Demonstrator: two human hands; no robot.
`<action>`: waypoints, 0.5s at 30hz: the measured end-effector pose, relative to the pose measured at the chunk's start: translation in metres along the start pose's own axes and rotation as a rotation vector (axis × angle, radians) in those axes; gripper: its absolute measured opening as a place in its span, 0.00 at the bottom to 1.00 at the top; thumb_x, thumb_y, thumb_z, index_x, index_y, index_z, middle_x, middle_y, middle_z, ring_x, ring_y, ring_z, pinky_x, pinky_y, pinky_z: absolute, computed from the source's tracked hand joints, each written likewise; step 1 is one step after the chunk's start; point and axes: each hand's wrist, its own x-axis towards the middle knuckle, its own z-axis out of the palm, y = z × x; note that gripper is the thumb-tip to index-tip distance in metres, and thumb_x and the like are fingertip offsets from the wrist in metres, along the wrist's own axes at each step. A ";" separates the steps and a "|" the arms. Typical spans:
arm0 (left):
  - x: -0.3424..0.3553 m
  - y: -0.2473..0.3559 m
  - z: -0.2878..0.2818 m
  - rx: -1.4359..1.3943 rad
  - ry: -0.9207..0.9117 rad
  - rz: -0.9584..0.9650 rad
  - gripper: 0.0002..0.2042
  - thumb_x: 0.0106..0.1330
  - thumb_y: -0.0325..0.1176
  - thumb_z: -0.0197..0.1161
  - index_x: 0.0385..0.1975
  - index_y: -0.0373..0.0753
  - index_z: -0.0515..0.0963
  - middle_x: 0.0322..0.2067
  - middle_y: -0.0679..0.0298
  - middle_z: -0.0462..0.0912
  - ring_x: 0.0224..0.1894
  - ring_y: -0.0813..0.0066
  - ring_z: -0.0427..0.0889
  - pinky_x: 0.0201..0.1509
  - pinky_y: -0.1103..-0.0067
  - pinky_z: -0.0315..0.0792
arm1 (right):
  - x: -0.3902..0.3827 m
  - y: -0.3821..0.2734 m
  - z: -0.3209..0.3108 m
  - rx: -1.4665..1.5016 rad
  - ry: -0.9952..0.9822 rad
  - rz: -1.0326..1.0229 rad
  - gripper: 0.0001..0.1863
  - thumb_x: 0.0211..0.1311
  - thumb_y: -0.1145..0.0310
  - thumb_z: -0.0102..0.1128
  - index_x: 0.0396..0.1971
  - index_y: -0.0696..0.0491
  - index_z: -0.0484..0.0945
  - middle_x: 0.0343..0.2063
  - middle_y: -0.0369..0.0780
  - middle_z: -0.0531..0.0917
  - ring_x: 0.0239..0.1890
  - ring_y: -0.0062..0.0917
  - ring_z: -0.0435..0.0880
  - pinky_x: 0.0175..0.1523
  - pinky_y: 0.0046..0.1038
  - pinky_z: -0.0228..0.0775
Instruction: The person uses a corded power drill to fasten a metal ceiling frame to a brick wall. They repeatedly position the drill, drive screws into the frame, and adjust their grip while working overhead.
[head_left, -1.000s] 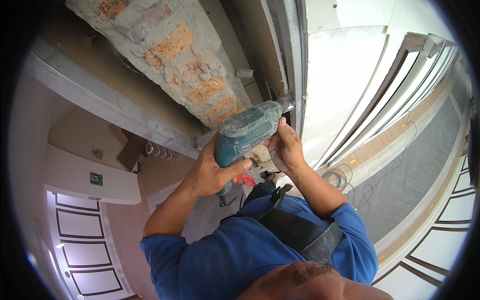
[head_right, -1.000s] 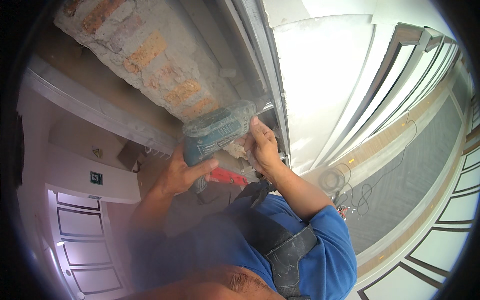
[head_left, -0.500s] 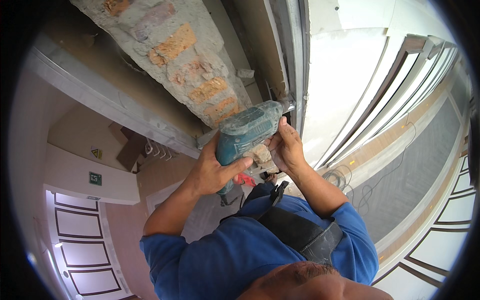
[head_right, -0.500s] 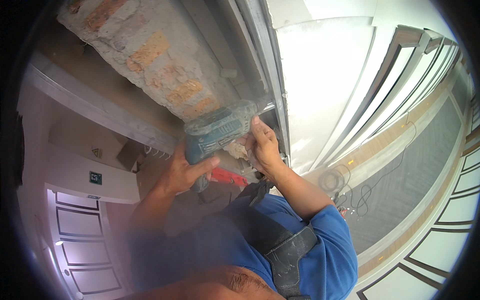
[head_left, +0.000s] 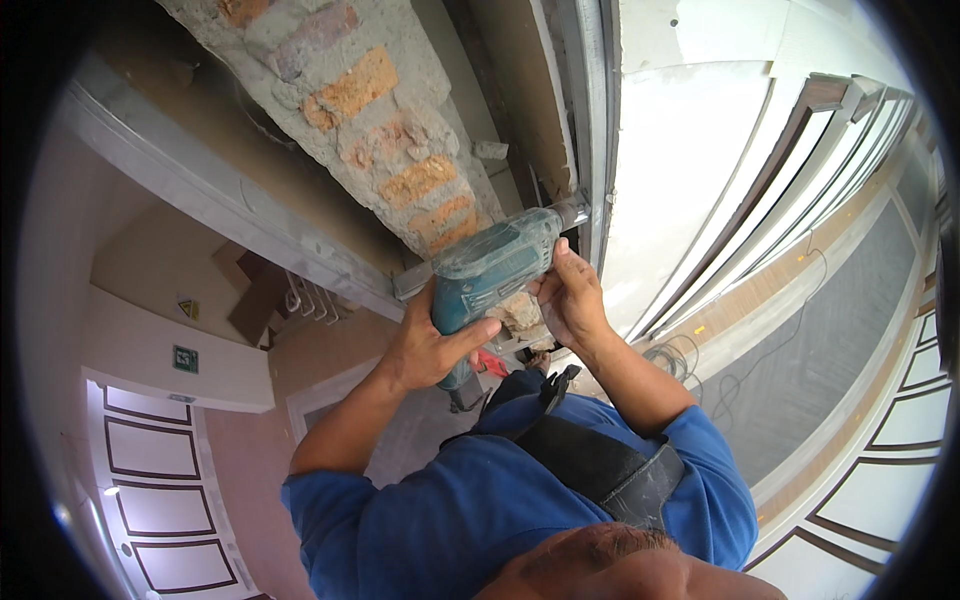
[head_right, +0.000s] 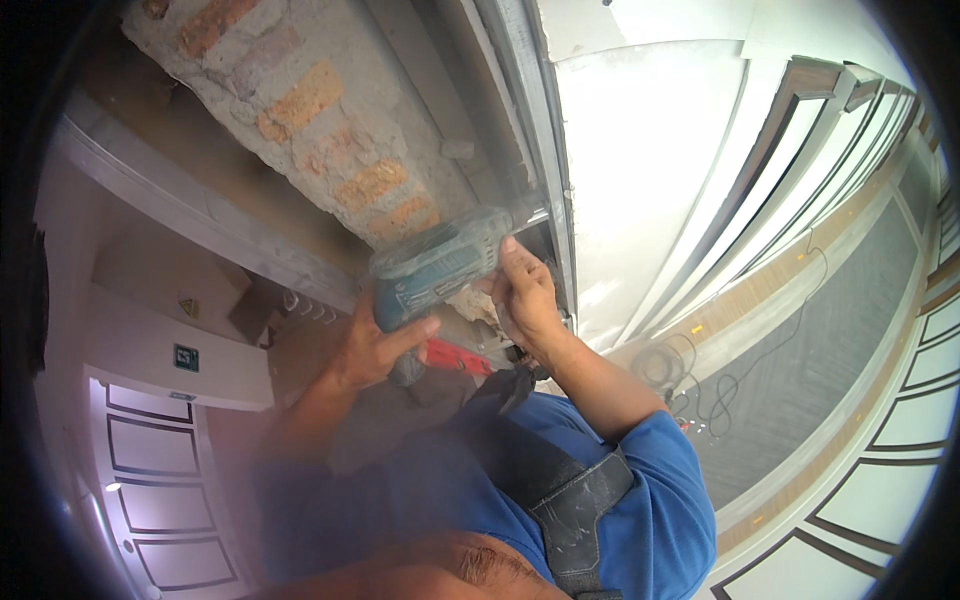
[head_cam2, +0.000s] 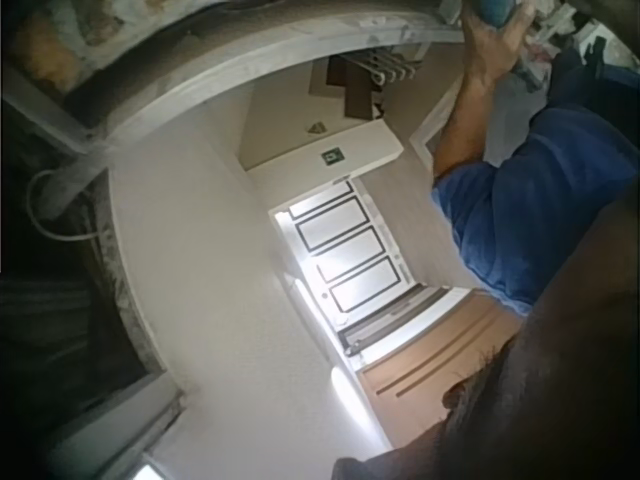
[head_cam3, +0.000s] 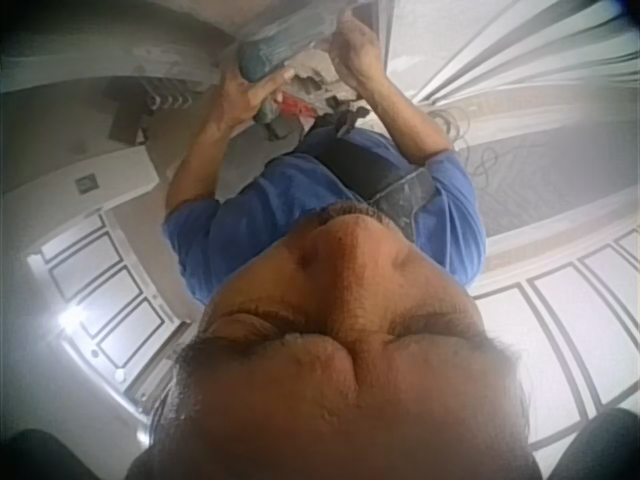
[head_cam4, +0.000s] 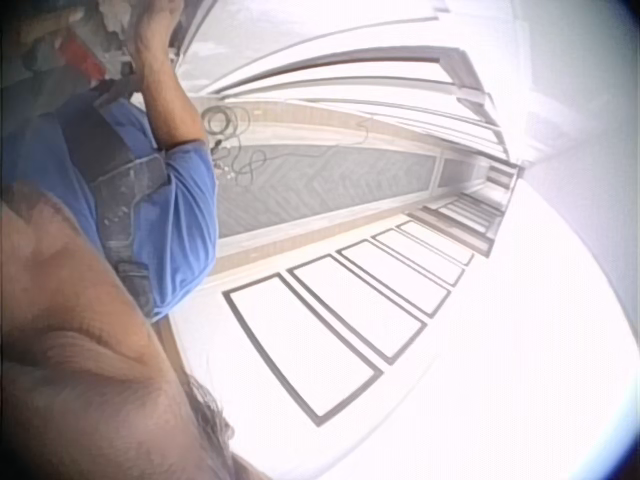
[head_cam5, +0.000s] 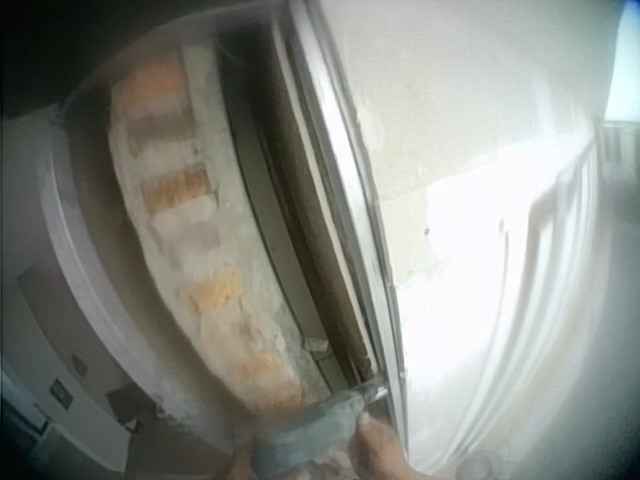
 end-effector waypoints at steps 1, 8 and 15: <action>0.000 -0.003 0.000 -0.020 0.003 -0.006 0.24 0.67 0.27 0.70 0.59 0.30 0.68 0.38 0.62 0.81 0.28 0.82 0.81 0.29 0.81 0.77 | -0.002 -0.001 0.001 0.003 -0.016 0.006 0.25 0.80 0.51 0.49 0.52 0.61 0.77 0.47 0.45 0.86 0.48 0.28 0.85 0.57 0.32 0.77; 0.003 -0.021 0.002 0.041 0.012 0.092 0.23 0.66 0.26 0.69 0.57 0.30 0.69 0.37 0.62 0.82 0.28 0.81 0.81 0.30 0.80 0.77 | 0.000 -0.002 0.003 0.014 0.007 -0.002 0.24 0.81 0.54 0.47 0.58 0.61 0.74 0.51 0.47 0.84 0.50 0.31 0.86 0.57 0.33 0.79; -0.007 -0.016 0.000 -0.029 0.068 0.007 0.22 0.64 0.25 0.69 0.57 0.29 0.70 0.37 0.61 0.83 0.28 0.81 0.81 0.32 0.80 0.78 | -0.004 0.000 0.004 0.008 -0.055 0.055 0.24 0.80 0.52 0.49 0.56 0.60 0.75 0.50 0.45 0.85 0.48 0.30 0.87 0.56 0.32 0.79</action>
